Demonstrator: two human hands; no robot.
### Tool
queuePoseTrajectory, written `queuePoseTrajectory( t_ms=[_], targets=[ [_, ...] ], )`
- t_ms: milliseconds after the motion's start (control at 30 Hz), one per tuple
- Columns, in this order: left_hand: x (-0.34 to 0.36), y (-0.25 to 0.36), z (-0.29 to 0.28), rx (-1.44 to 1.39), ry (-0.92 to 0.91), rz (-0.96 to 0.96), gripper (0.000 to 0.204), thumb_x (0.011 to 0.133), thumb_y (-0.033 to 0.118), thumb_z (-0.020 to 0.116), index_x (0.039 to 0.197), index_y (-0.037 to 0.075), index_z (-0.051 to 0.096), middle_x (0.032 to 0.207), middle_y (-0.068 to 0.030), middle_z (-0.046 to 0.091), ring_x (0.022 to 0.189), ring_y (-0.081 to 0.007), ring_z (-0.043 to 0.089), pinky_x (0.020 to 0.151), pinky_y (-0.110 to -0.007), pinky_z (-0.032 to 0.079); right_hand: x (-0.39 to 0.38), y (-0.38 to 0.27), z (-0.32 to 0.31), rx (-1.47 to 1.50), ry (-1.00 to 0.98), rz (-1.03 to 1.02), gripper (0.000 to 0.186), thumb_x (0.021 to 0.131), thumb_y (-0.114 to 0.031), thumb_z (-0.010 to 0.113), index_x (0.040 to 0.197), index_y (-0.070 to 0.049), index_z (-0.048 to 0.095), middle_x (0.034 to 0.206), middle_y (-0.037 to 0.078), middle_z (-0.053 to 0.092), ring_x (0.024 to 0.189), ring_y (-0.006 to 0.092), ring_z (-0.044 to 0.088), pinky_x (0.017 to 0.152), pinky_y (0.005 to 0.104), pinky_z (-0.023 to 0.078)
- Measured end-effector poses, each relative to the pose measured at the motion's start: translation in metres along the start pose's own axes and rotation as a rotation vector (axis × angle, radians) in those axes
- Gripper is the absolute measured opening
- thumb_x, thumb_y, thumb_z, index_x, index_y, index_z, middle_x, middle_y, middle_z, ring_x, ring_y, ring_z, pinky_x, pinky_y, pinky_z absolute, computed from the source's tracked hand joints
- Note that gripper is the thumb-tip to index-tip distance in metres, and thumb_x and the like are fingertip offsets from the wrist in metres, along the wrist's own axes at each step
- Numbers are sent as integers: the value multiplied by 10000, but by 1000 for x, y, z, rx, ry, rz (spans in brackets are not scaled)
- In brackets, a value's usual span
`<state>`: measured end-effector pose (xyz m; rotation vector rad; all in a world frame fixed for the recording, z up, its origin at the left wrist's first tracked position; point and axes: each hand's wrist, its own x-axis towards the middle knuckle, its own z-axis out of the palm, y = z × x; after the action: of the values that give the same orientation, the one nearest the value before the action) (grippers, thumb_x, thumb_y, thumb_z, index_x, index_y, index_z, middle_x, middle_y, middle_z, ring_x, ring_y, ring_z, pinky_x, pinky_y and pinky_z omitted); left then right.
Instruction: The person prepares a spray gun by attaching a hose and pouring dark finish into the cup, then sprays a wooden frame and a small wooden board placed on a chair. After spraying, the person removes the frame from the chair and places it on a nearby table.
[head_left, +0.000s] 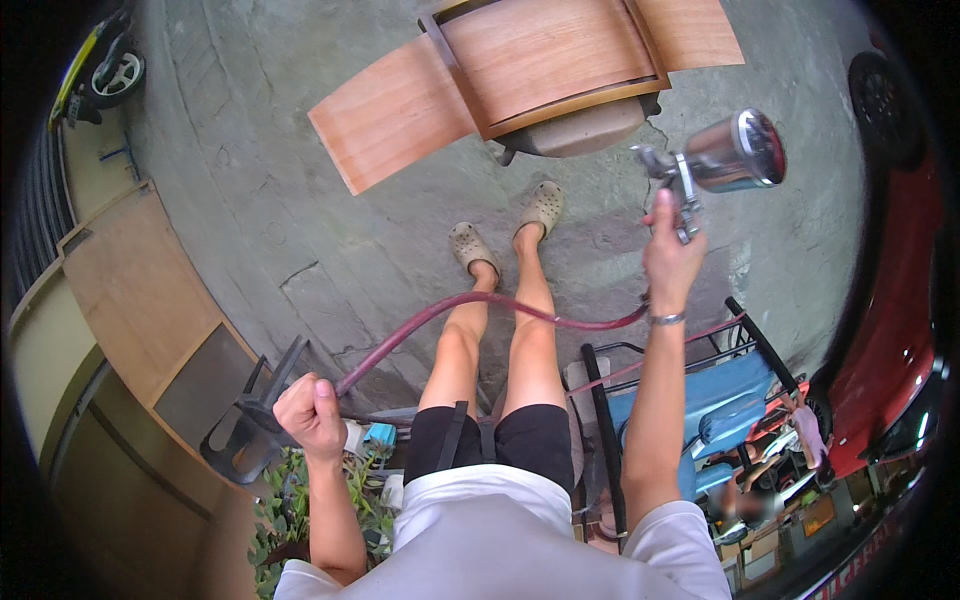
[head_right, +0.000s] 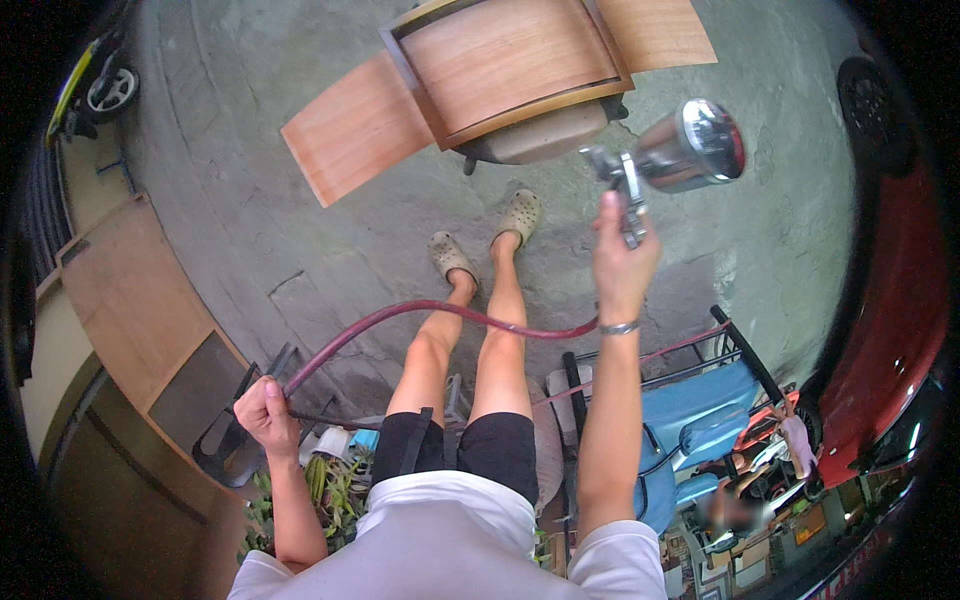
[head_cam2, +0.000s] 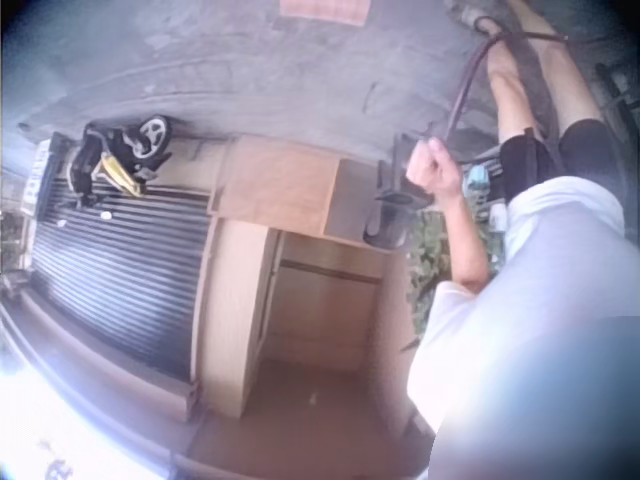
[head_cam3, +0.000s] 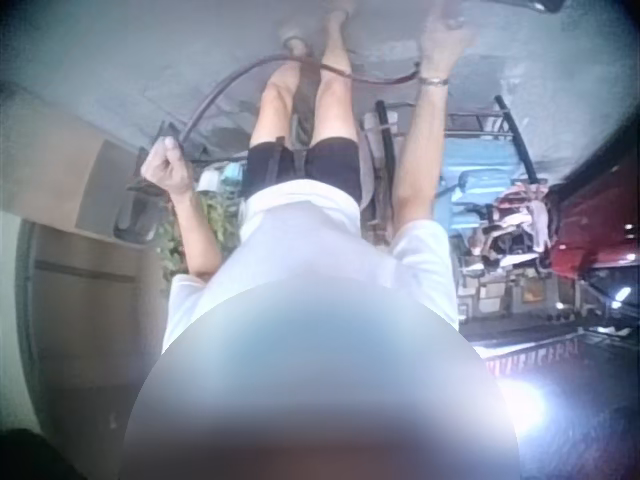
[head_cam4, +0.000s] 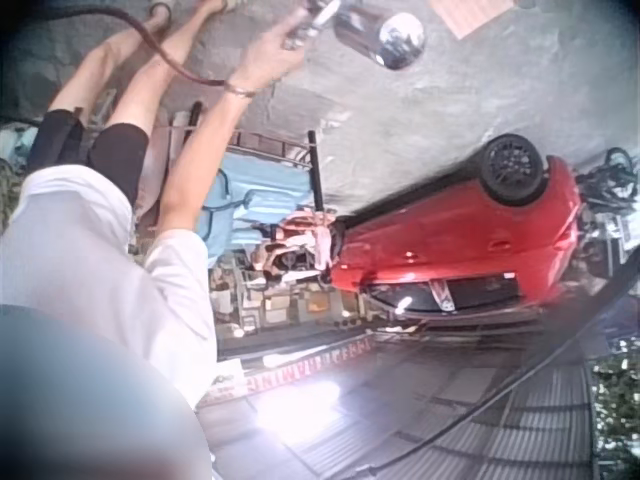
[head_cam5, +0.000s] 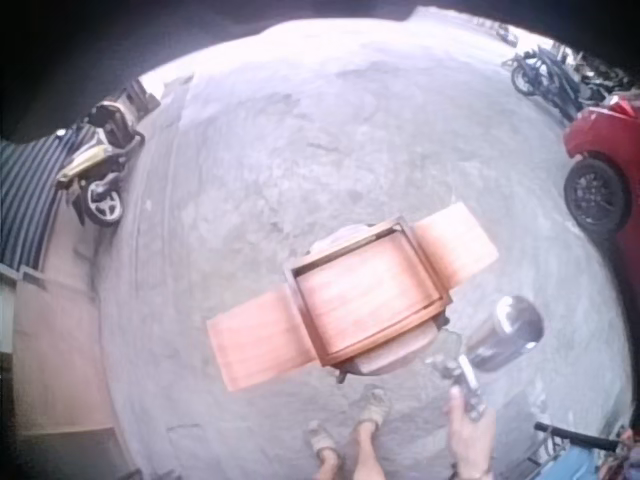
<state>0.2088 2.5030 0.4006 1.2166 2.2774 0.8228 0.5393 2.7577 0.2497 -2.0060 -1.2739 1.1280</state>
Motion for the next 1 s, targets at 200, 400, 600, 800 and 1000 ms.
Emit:
queuePoseTrajectory(
  t_ms=[200, 400, 600, 800, 1000],
  targets=[
    [31, 38, 40, -67, -88, 96, 402, 901, 66, 624, 596, 29, 364, 538, -59, 303, 451, -208, 314, 460, -342, 237, 97, 4, -47, -94, 214, -16, 398, 996, -395, 674, 861, -21, 704, 660, 7, 627, 564, 78, 517, 522, 285, 389],
    [49, 53, 50, -37, -94, 113, 386, 897, 57, 622, 601, 26, 377, 543, -65, 308, 452, -218, 320, 461, -343, 241, 113, -10, -63, -51, 305, 7, 416, 994, -404, 676, 860, -11, 700, 676, 14, 635, 545, 91, 523, 512, 282, 390],
    [48, 39, 31, -19, -23, -6, 408, 943, 85, 589, 602, 12, 378, 541, -60, 322, 467, -180, 310, 477, -349, 213, 50, -13, -28, -18, 12, 28, 375, 993, -367, 687, 938, 2, 716, 769, 32, 659, 691, 74, 559, 661, 280, 473],
    [35, 9, -6, 27, 53, -166, 419, 970, 93, 569, 606, 5, 382, 549, -39, 339, 501, -130, 321, 497, -340, 207, -45, -34, 24, -57, -259, -32, 292, 976, -275, 704, 980, 17, 693, 754, 67, 658, 693, 122, 563, 652, 319, 467],
    [29, -7, -24, 41, 108, -216, 435, 983, 108, 565, 602, 7, 379, 544, -28, 347, 504, -114, 312, 497, -332, 203, -85, -67, 52, 0, -471, -143, 287, 954, -260, 721, 998, 22, 688, 696, 104, 597, 642, 145, 547, 618, 322, 465]
  ],
)
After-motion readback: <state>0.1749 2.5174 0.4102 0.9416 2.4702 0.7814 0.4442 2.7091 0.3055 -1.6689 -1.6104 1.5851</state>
